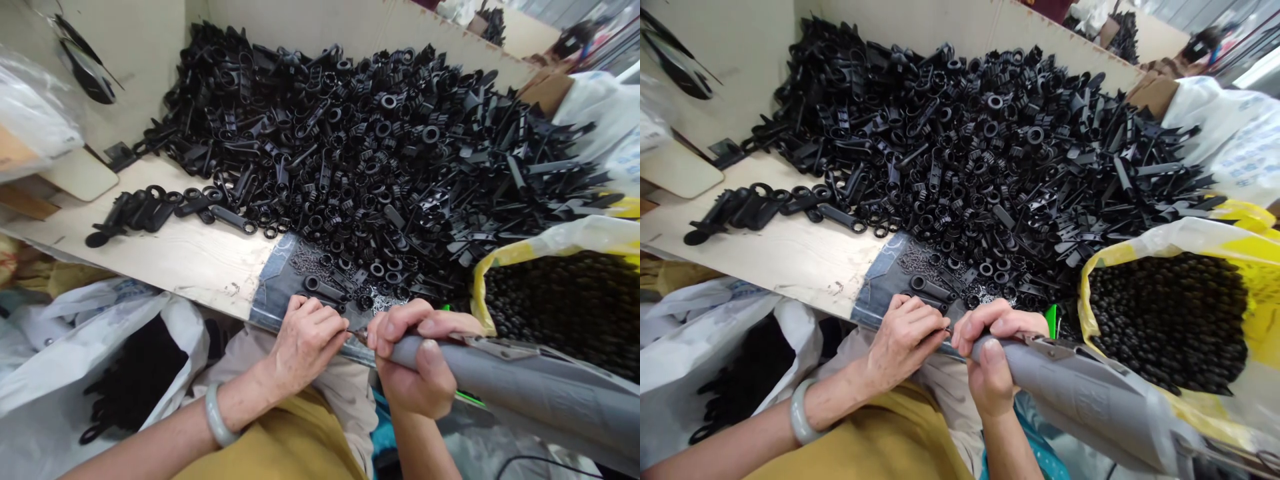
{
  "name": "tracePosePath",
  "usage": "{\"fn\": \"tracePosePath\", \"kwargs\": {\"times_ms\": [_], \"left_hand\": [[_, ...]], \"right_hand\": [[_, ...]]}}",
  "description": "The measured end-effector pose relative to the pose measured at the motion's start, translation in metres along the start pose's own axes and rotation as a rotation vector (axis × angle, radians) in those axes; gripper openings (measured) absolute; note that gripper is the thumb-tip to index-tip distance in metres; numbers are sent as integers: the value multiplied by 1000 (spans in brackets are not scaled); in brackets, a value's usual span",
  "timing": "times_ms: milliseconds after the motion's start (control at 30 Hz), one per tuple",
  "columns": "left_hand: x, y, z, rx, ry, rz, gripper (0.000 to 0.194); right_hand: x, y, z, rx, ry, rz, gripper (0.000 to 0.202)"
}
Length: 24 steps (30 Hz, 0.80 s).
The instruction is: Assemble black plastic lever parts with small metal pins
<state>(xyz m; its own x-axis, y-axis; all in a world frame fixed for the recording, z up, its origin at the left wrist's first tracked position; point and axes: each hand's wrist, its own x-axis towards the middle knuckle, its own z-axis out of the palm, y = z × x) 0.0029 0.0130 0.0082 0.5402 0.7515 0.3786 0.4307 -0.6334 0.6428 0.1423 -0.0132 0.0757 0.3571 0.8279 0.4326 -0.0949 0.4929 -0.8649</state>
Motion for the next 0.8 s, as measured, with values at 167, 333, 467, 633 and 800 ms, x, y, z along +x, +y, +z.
{"fn": "tracePosePath", "kwargs": {"times_ms": [167, 333, 467, 633, 800], "left_hand": [[0, 1, 0, -6, -6, 6, 20], [-1, 0, 0, -4, -19, -8, 18], [-2, -2, 3, 0, 1, 11, 9], [-3, -3, 4, 17, 23, 26, 10], [-4, -5, 4, -22, 49, 36, 12]], "right_hand": [[2, 2, 3, -18, -49, -22, 12], [1, 4, 2, -61, -95, -37, 11], [3, 2, 1, -55, -80, -4, 11], [7, -2, 3, -36, -81, 18, 11], [7, -4, 5, -37, -93, 14, 11]]}}
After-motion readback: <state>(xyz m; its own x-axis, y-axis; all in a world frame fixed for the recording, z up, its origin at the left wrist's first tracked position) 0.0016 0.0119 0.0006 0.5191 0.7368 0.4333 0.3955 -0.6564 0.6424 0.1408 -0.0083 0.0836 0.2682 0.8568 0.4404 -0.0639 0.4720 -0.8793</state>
